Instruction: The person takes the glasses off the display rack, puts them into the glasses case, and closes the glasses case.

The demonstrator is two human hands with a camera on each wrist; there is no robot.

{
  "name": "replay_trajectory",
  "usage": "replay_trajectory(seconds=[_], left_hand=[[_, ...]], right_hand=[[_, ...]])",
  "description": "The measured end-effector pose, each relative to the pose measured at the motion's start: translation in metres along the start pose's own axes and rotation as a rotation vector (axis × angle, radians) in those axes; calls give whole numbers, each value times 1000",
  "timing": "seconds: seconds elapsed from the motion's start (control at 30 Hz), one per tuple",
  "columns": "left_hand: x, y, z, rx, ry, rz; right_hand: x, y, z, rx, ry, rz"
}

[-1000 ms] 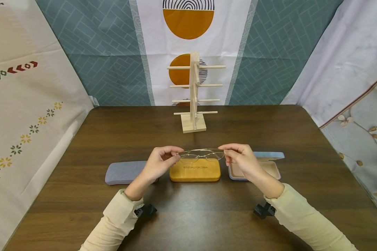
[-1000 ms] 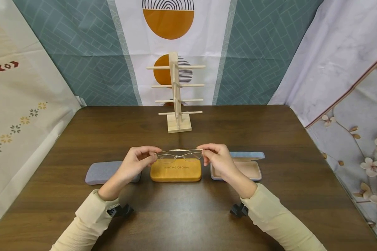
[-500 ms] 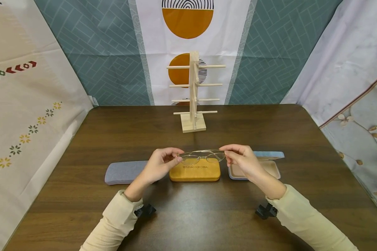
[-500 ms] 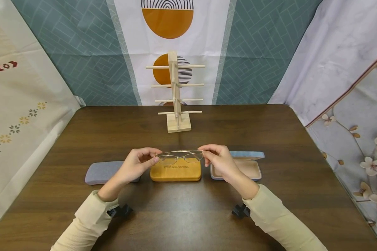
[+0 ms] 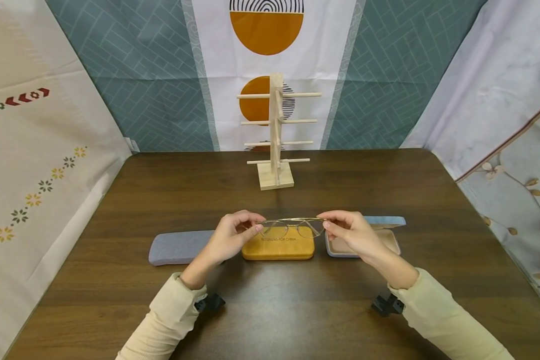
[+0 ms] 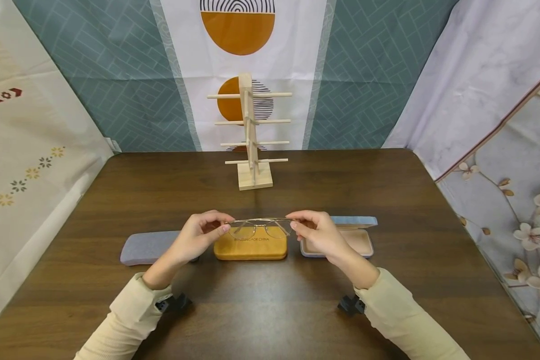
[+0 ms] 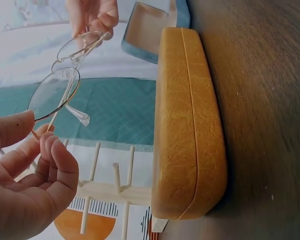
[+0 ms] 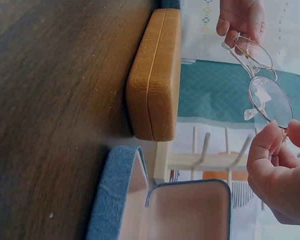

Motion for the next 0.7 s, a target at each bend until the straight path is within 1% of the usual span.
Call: replay_trajectory(seconds=[0.13, 0.27, 0.57, 0.7], left_hand=[[2, 0, -1, 1, -7, 16], [6, 0, -2, -11, -9, 30], [19, -2, -9, -60, -9, 53], [24, 2, -11, -63, -18, 40]], right_hand=[[-2, 1, 3, 2, 7, 17], [-5, 3, 6, 7, 14, 23], [-14, 10, 13, 37, 34, 33], [-18, 13, 17, 33, 37, 28]])
Point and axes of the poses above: each hand's wrist, its own z-axis away from the middle knuckle, its own x-axis out of the palm, y = z × x, the point moved 1 cm from there along -z, towards the middle knuckle, and after that the axes turned 7 degrees about -x, right-handed, at the moved point
